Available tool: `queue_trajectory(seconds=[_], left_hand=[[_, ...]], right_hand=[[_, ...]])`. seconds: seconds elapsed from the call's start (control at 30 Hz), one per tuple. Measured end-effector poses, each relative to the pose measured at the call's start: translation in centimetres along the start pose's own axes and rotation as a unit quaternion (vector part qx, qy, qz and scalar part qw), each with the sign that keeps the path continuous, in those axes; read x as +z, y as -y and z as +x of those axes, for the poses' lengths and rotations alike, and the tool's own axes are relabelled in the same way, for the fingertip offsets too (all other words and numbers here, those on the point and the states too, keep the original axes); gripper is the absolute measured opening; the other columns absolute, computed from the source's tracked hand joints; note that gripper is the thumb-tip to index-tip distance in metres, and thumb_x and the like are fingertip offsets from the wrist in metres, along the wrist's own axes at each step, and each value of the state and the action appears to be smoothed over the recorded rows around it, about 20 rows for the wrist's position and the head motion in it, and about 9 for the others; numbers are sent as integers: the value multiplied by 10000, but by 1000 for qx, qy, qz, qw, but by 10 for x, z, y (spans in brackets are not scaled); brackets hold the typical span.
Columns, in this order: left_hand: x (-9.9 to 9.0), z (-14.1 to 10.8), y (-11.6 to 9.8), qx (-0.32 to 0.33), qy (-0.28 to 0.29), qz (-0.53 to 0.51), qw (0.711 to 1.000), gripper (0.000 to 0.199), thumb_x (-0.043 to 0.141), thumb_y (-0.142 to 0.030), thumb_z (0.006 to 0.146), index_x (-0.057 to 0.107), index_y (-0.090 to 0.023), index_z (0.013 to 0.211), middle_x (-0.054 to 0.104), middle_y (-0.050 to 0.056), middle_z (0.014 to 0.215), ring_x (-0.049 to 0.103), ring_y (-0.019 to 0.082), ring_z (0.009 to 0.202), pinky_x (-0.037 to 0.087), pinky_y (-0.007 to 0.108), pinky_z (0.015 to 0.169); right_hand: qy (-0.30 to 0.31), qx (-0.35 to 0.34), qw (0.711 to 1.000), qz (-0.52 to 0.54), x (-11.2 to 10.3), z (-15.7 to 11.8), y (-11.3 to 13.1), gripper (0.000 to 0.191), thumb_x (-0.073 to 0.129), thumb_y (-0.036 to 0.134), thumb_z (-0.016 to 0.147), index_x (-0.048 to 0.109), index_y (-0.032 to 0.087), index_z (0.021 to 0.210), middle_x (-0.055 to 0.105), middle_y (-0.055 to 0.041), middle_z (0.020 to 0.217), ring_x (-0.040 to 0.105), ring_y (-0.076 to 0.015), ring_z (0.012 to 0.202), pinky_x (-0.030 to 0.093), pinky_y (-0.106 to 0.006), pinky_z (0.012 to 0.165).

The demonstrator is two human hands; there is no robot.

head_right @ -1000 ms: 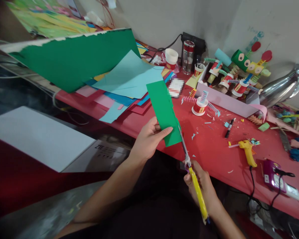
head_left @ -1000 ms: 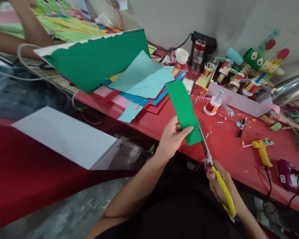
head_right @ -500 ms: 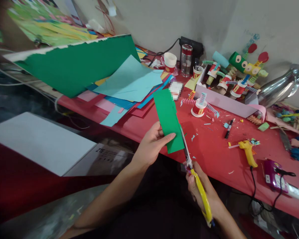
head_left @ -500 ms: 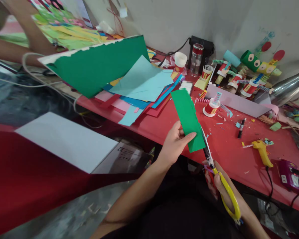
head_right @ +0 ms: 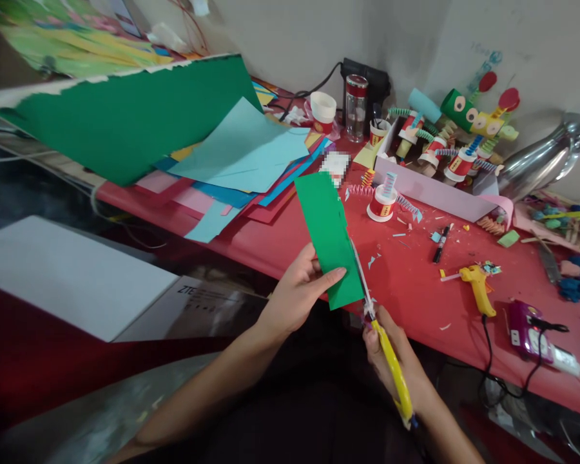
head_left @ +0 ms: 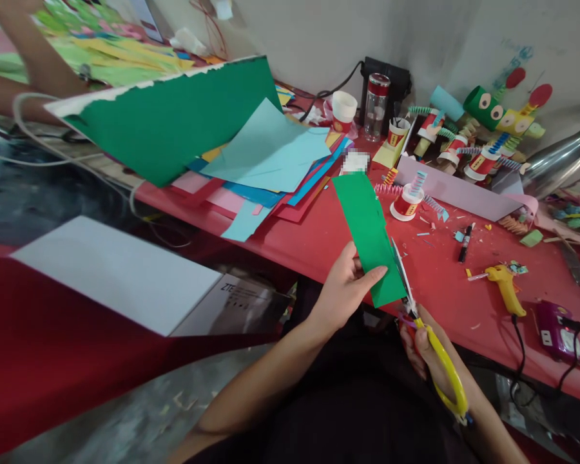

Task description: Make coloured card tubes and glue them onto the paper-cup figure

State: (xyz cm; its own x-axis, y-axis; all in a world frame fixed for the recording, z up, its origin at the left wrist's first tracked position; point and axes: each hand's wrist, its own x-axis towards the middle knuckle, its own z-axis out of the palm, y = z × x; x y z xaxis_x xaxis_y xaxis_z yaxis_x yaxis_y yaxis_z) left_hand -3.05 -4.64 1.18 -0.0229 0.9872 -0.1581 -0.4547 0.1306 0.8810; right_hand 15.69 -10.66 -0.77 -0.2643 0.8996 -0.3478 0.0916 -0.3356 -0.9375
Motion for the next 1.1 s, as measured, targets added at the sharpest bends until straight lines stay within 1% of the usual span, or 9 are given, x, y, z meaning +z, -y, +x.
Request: queue_trajectory(seconds=[0.17,0.27,0.4,0.47,0.7,0.8,0.93,1.03,1.1], left_hand=[[-3,6,5,-19,-3,-8,1000,411,787,-269,713,579,-201,1060,749,37,944,713,180,845,589,297,743],[-5,8,7,-27,-5,-10,1000,421,791,-277,710,580,-192,1064,746,38,935,709,186,850,581,310,750],[-6,9,9,-29,-8,-9,999,424,789,-275,714,583,-187,1074,741,42,956,702,190,861,570,314,758],[-7,8,11,-30,-9,-13,999,419,787,-272,716,583,-188,1072,739,42,954,699,187,851,568,312,751],[-10,9,15,-41,-10,-34,999,423,795,-260,702,574,-179,1054,744,38,922,700,183,814,572,304,715],[-10,9,15,-43,-8,-44,998,441,800,-259,698,574,-175,1067,748,44,936,705,184,824,574,299,720],[-9,0,16,-60,-3,-44,997,459,807,-249,693,579,-180,1086,747,47,973,709,189,861,579,291,729],[-6,-13,20,-94,13,-39,995,466,806,-260,697,579,-187,1097,746,51,991,711,186,849,584,290,718],[-5,-21,24,-109,14,-39,993,456,797,-271,708,571,-194,1098,746,47,983,711,179,832,583,286,707]], right_hand=[[32,29,998,-39,2,4,3,573,500,780,814,496,219,934,347,93,581,253,-40,399,262,-167,327],[33,43,997,-53,1,7,2,569,485,779,821,490,219,925,310,111,544,246,-38,363,254,-164,311],[5,47,996,-75,3,10,-3,612,490,780,814,520,199,1005,311,119,520,241,-34,341,248,-166,309],[3,53,995,-84,3,11,-5,628,487,781,815,520,194,1035,319,120,508,241,-37,335,260,-170,307],[-1,48,993,-110,5,11,-5,628,491,811,784,507,203,942,324,117,499,250,-37,308,244,-176,284],[17,58,995,-80,7,7,0,611,473,826,781,472,224,886,305,121,479,241,-46,315,251,-183,280],[53,73,996,-14,6,3,6,556,471,794,812,447,239,834,360,86,578,254,-50,383,281,-193,308],[66,61,996,-10,4,2,8,512,480,758,837,472,247,873,383,65,629,286,-73,427,315,-218,339],[68,58,996,-18,5,2,7,509,465,753,849,488,248,903,383,63,615,304,-85,431,320,-230,352]])
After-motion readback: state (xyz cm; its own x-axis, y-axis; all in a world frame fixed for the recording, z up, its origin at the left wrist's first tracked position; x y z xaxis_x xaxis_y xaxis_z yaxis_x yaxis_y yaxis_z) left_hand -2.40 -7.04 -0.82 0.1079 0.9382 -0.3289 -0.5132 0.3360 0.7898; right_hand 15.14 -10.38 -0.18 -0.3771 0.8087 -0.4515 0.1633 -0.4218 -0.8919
